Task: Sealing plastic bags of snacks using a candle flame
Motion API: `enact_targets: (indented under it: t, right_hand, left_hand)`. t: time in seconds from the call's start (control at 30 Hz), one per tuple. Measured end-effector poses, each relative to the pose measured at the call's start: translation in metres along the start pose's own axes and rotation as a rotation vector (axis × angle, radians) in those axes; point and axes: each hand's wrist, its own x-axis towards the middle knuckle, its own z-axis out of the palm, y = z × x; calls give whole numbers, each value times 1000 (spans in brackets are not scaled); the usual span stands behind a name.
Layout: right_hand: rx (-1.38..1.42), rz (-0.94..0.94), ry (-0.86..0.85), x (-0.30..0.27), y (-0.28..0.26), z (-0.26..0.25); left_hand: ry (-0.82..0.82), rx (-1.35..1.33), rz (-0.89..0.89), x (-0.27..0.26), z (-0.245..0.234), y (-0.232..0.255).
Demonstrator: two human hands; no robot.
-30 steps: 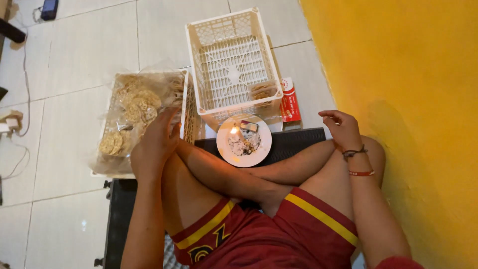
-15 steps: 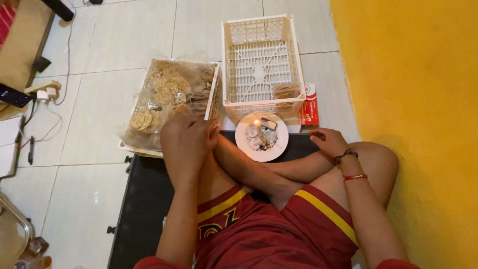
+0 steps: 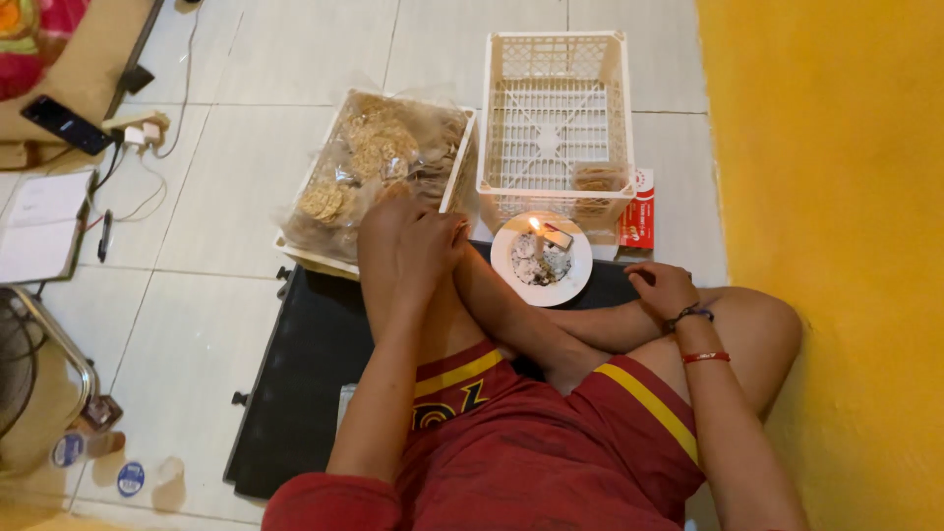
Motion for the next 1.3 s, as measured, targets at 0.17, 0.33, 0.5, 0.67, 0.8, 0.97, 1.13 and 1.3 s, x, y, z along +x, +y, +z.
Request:
enact_targets:
  t: [0.17,0.33,0.5,0.67,0.8,0.97,1.13,1.3]
  right_hand:
    - [-147,-5,-26,10,18,11]
    - [-167,-2,-64,6,7,4]
    - [-211,-46,-105,-9,-15,0]
    - [-400,-2,-94,-16,-28,2]
    - [-487,-39,-114,-19,-37,-1]
    - [-457,-22,-138,-19,-38,-1]
    - [-396,39,-205,-5,-17,5]
    - [-353,55,-208,4,-20,5]
  left_hand:
    - [57,65,-10,-4,28,-13]
    - [-1,23,-24,2,-5,6]
    - [-30,7,-40,1,-3,6]
    - [-18,88,17,-1,14,-5]
    - [25,125,36,-1,16,-6]
    - [44,168,25,-1,3,9]
    - [-18,176,18,7,21,5]
    - [-44,302,-51,28,16,5]
